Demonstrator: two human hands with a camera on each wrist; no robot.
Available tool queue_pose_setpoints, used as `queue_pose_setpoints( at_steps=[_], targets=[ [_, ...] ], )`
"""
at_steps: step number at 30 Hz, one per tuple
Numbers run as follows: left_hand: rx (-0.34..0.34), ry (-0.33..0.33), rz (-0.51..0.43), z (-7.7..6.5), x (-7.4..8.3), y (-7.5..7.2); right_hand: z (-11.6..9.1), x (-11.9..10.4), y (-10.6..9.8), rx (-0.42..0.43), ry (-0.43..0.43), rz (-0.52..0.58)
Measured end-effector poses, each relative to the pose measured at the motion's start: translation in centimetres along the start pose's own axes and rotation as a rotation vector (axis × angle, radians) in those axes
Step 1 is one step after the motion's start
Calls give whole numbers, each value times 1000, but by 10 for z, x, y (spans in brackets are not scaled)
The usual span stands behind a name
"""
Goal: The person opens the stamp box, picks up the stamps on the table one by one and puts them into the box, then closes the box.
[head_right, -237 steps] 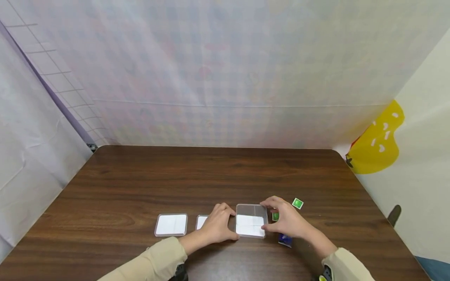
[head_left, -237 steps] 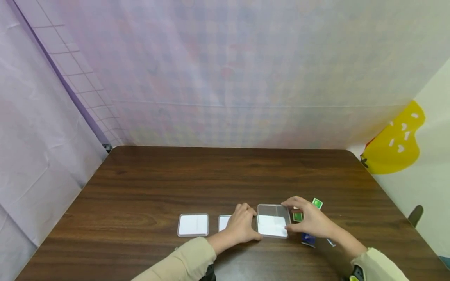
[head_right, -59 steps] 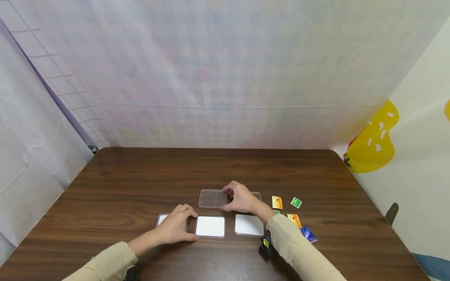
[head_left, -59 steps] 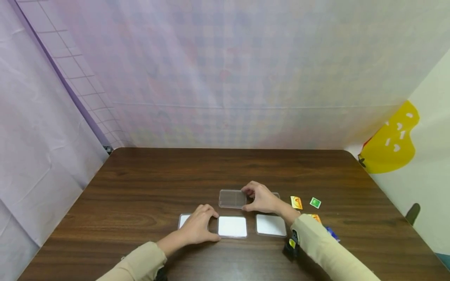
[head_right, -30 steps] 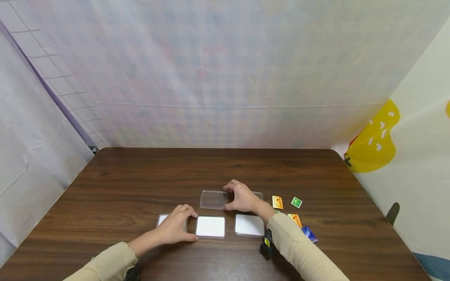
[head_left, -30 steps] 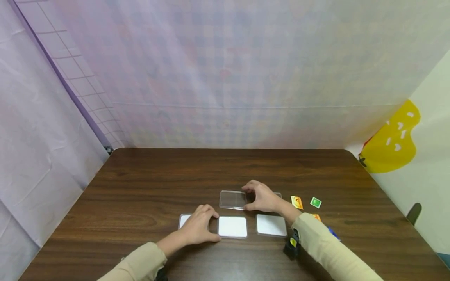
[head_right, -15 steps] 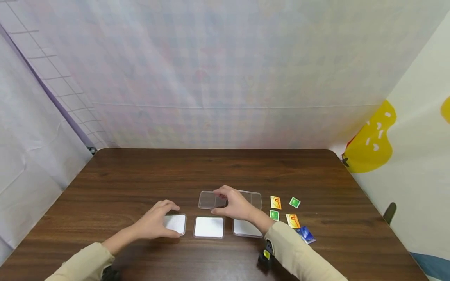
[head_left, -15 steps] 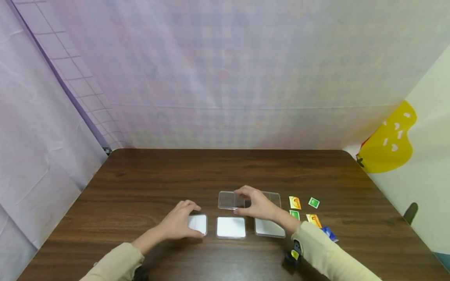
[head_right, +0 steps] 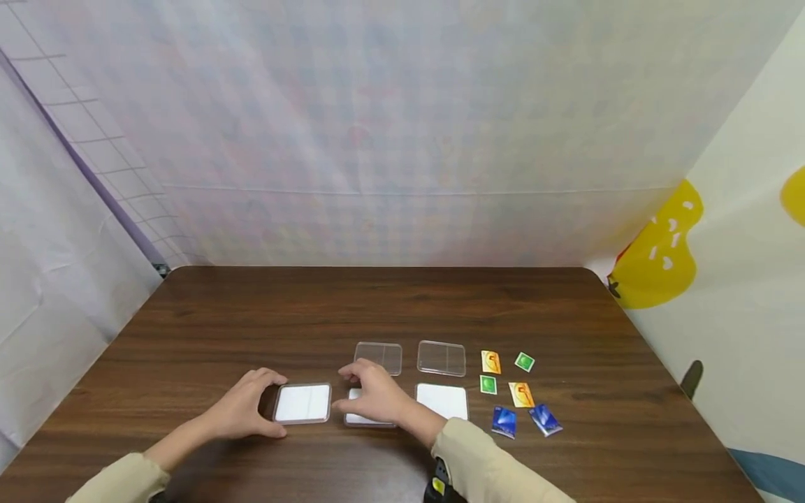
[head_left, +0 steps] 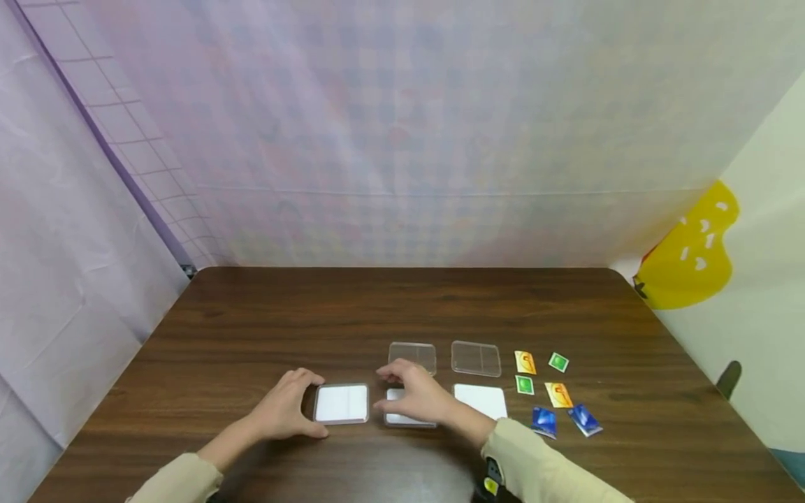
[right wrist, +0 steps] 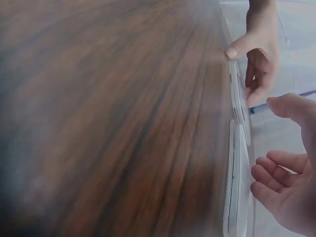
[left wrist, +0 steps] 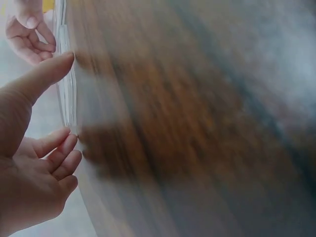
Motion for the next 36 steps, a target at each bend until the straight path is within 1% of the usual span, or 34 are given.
queue_pose_setpoints(
  at_steps=[5, 9, 13, 20, 23, 29, 36],
  targets=[
    [22, -25, 17, 0, -5, -1, 8, -7, 10, -26, -8, -80],
    [25, -20, 29, 0, -5, -1, 12, -10, 16, -33, 12, -151],
    [33, -27, 19, -1, -5, -1, 15, -12, 23, -42, 15, -235],
    [40, -32, 13, -1, -5, -1, 19, -20, 25, -52, 13, -339],
    [36, -32, 12, -1, -4, -2, 21, -22, 25, -53, 15, -354],
    [33, -23, 14, -1, -4, -2, 22, -24, 25, -66, 47, -355],
    [37, -15, 21, -1, -4, -1, 22, -25, 25, -63, 60, -360]
  ],
)
Point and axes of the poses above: each hand's wrist, its own z-axis towards the middle knuckle, its own y-axis out of the palm, x = y × z, the point moved 3 cm from there along z, towards the middle knuckle, and after that the axes turned 6 degrees about -z, right-handed, at the moved point
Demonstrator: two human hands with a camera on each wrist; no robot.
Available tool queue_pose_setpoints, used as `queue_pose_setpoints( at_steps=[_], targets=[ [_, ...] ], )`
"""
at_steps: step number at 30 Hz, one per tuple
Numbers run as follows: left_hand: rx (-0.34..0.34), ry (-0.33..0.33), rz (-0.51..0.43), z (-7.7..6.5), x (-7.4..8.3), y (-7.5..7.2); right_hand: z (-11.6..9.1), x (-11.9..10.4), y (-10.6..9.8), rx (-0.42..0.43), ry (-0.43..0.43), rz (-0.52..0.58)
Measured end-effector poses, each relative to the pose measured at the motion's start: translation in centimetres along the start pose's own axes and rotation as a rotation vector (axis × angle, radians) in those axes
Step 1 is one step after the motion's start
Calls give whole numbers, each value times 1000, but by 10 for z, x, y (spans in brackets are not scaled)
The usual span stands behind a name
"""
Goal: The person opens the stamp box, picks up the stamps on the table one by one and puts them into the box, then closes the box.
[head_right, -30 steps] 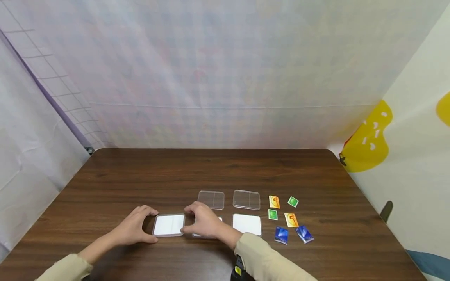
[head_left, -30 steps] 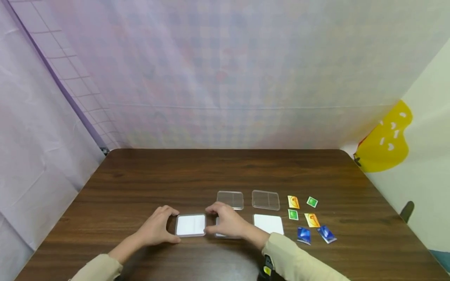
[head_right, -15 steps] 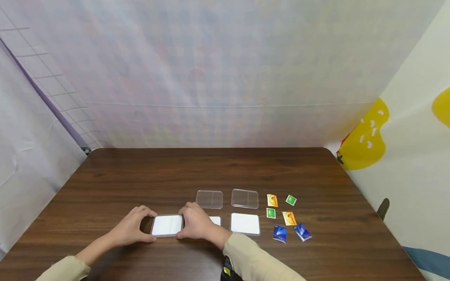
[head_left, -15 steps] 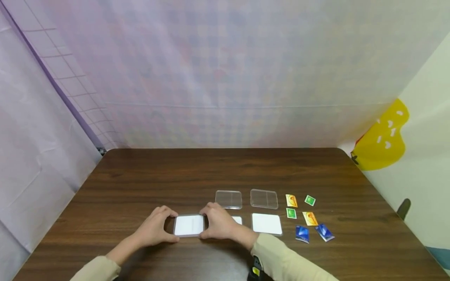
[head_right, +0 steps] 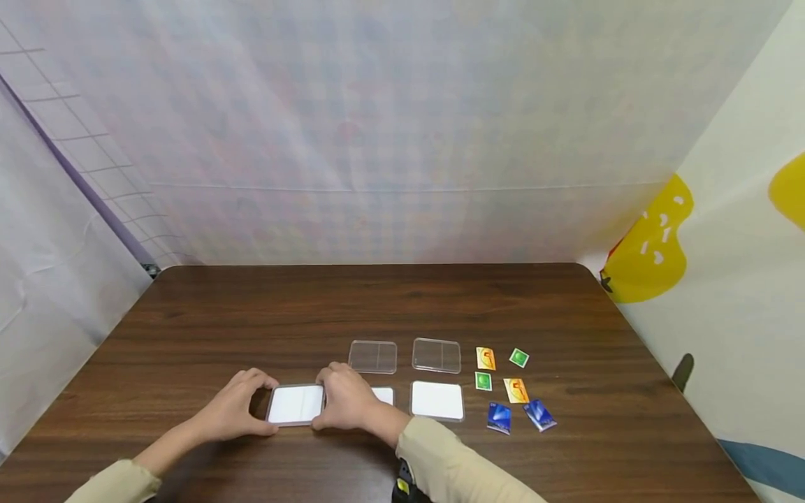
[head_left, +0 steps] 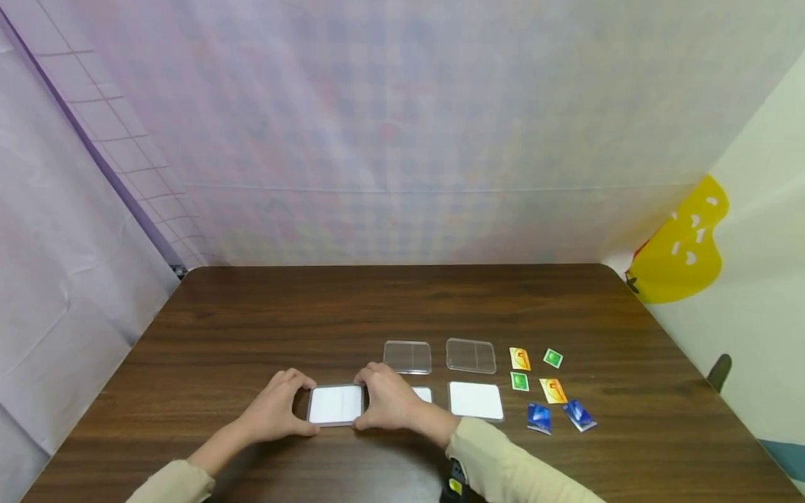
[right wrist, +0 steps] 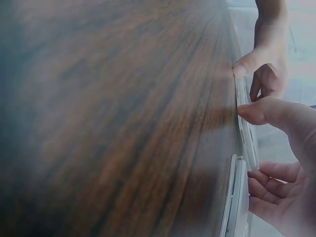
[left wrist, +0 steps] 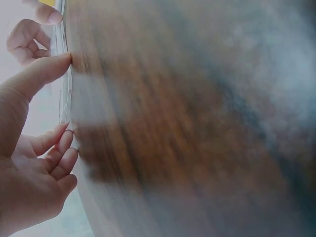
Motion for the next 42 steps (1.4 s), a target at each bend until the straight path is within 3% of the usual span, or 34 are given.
queue_pose_setpoints(
  at_steps=[19, 30, 42],
  targets=[
    [-11, -15, 3, 2, -1, 0, 1, -2, -2, 29, -32, -54],
    [22, -22, -10, -1, 1, 3, 6, 4, -2, -16, -24, 8],
    [35, -10, 10, -2, -2, 4, 7, 8, -14, 38, -91, 22]
  ],
)
Point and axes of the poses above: each hand's wrist, its own z-axis towards the middle knuckle, its own y-axis out of the palm, x = y × z, the point moved 3 cm from there along z, towards the middle knuckle, and after that the axes turned 6 degrees about -z, right-handed, at the moved point
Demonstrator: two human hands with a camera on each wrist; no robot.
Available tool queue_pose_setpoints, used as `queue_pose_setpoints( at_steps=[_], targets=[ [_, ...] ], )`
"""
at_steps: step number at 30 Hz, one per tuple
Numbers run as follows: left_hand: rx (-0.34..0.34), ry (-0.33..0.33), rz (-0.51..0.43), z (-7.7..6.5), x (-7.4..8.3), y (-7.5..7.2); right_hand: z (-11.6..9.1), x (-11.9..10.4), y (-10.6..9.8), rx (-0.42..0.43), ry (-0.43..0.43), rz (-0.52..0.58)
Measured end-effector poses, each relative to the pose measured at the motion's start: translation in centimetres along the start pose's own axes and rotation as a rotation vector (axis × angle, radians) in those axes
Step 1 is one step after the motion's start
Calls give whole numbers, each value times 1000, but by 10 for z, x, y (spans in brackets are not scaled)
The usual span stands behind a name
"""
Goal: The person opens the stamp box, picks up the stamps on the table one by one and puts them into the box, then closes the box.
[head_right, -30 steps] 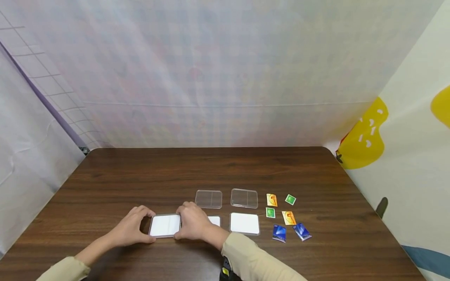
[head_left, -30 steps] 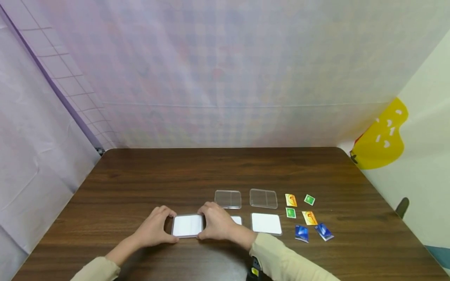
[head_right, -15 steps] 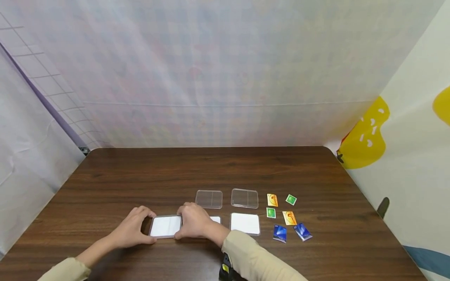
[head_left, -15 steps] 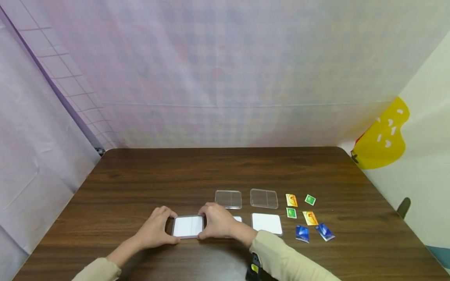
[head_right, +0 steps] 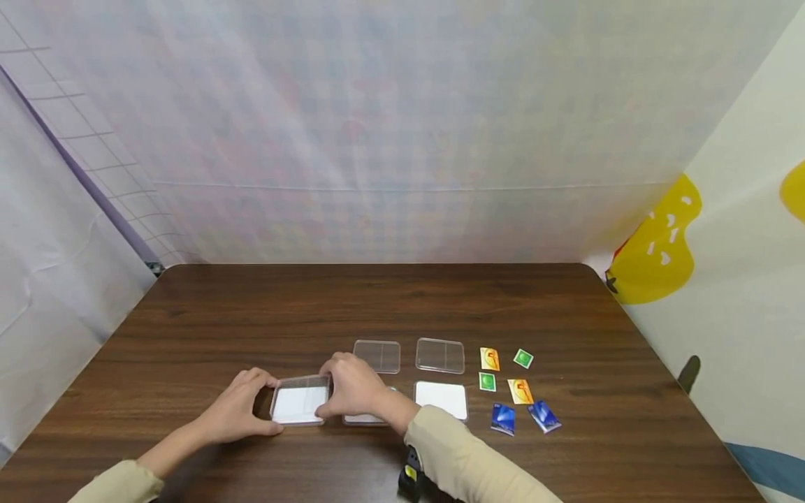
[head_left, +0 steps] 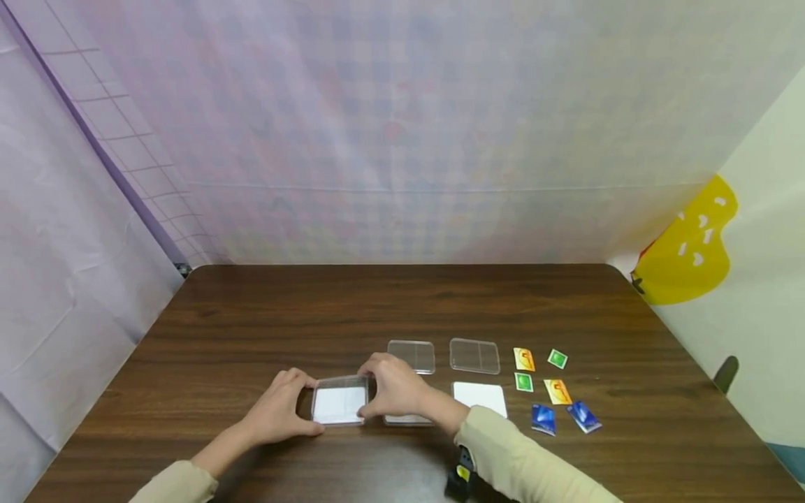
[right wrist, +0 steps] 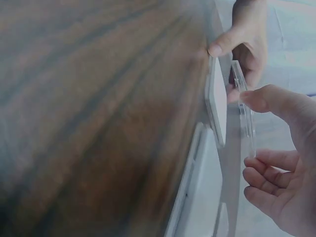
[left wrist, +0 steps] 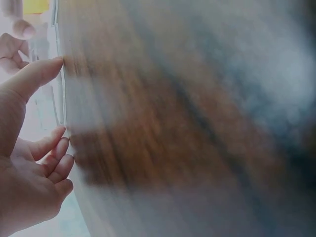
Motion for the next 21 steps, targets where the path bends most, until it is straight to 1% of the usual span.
queue_pose_setpoints(
  at_steps=[4, 9, 14, 21],
  targets=[
    [1, -5, 0, 0, 0, 1, 2, 5, -6, 16, -17, 2],
    [4, 18, -3, -1, 2, 0, 7, 14, -9, -3, -7, 22],
    [3, 30, -1, -1, 2, -1, 18, 24, -8, -7, 8, 44],
    [1, 22, -9, -1, 2, 0, 32, 35, -1, -16, 53, 24]
  ],
)
Point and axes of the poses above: each hand's wrist, its own z-axis towards the middle knuckle, its own y-axis out of the palm, x = y × z, the point moved 3 cm from there along z, towards the middle knuckle, and after that the axes turned 6 degrees about -z, right-handed, at the moved point
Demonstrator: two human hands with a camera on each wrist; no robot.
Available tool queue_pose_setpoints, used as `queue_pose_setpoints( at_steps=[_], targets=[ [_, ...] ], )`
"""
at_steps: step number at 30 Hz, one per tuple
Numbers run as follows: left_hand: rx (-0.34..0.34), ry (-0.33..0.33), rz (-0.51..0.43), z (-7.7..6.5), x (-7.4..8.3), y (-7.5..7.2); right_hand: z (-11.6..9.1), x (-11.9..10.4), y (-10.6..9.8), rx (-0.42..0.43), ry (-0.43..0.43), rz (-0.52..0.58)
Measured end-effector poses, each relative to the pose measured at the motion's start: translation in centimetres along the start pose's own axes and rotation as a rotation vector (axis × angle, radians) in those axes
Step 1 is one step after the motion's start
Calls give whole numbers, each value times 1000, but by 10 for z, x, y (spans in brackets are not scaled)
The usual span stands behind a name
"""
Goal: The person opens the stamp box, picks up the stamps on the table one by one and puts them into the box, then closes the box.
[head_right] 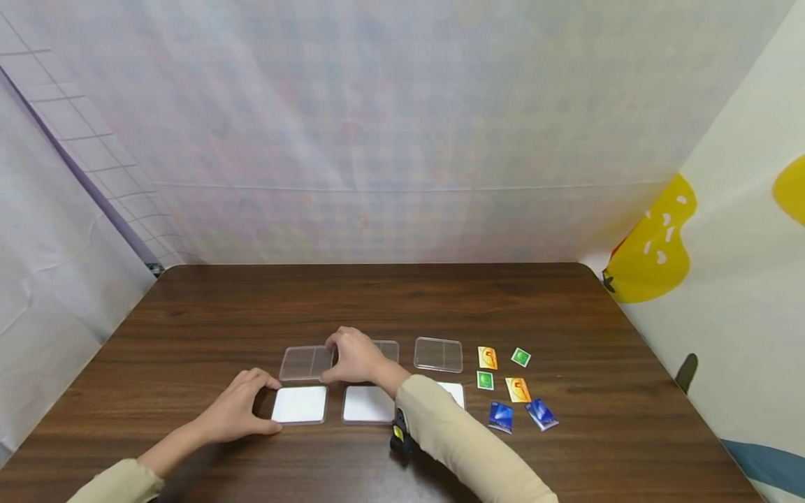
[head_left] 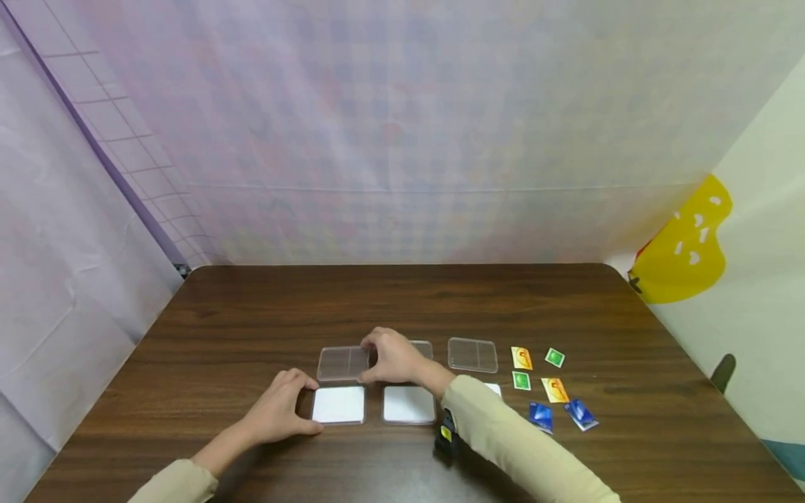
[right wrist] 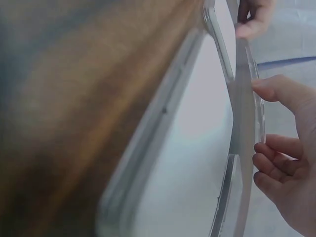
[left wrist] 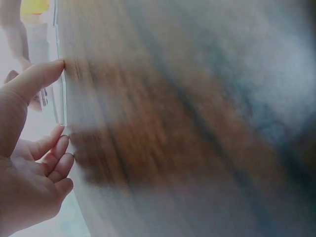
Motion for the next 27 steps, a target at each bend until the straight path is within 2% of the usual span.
queue_pose_setpoints(
  at_steps=[7, 19, 23, 27],
  targets=[
    [-12, -14, -8, 1, -1, 0, 16, 5, 5, -1, 14, -24],
    [-14, -16, -10, 0, -3, 0, 18, 8, 13, -21, 10, -26],
    [-12, -17, -10, 0, -2, 0, 14, 10, 6, -33, 12, 14],
    [-18, -16, -11, 0, -1, 0, 4, 11, -11, -23, 6, 89]
  ],
)
Point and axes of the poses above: each hand's wrist, its own z-axis towards the middle knuckle, its own y-axis out of the palm, x = y × z, the point moved 3 cm from there along z, towards the middle knuckle, and after that the axes turned 6 degrees about -z, right-handed, at the moved point
